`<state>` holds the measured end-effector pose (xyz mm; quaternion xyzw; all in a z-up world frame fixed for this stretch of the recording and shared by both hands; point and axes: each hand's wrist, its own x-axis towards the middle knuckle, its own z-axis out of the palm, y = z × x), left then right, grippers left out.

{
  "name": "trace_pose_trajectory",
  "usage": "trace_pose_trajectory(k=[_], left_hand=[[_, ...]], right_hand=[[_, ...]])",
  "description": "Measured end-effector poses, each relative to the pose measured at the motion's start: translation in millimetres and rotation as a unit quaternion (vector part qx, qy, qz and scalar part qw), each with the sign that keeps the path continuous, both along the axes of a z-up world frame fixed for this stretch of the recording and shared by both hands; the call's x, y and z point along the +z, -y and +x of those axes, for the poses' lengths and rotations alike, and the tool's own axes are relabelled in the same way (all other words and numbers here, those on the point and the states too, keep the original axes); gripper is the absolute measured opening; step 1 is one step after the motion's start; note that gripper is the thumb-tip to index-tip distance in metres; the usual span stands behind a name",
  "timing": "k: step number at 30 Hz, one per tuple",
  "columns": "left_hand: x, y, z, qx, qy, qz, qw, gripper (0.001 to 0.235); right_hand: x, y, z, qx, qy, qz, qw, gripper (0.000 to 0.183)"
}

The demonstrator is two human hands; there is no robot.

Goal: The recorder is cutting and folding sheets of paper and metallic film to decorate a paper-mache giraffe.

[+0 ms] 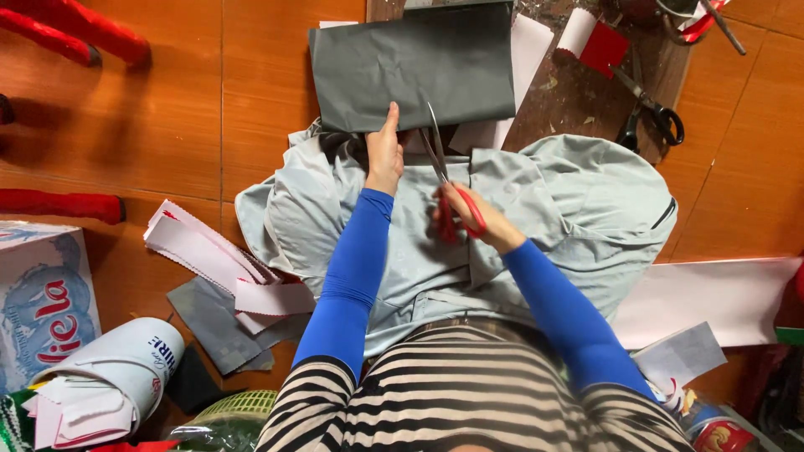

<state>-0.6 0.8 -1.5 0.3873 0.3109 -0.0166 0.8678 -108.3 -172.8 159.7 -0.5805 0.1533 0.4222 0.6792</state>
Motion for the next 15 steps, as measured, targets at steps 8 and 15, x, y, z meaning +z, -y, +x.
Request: trace_pose_trajectory(k=[8, 15], left_hand=[[2, 10, -5, 0.022, -0.019, 0.012, 1.0, 0.049], [-33, 10, -11, -0.003, -0.082, 0.01, 0.997, 0.04]], right_hand=[[-20, -35, 39, -0.061, 0.075, -0.057, 0.994, 0.051], [-63, -46, 24, -0.125, 0.153, -0.124, 0.972, 0.045]])
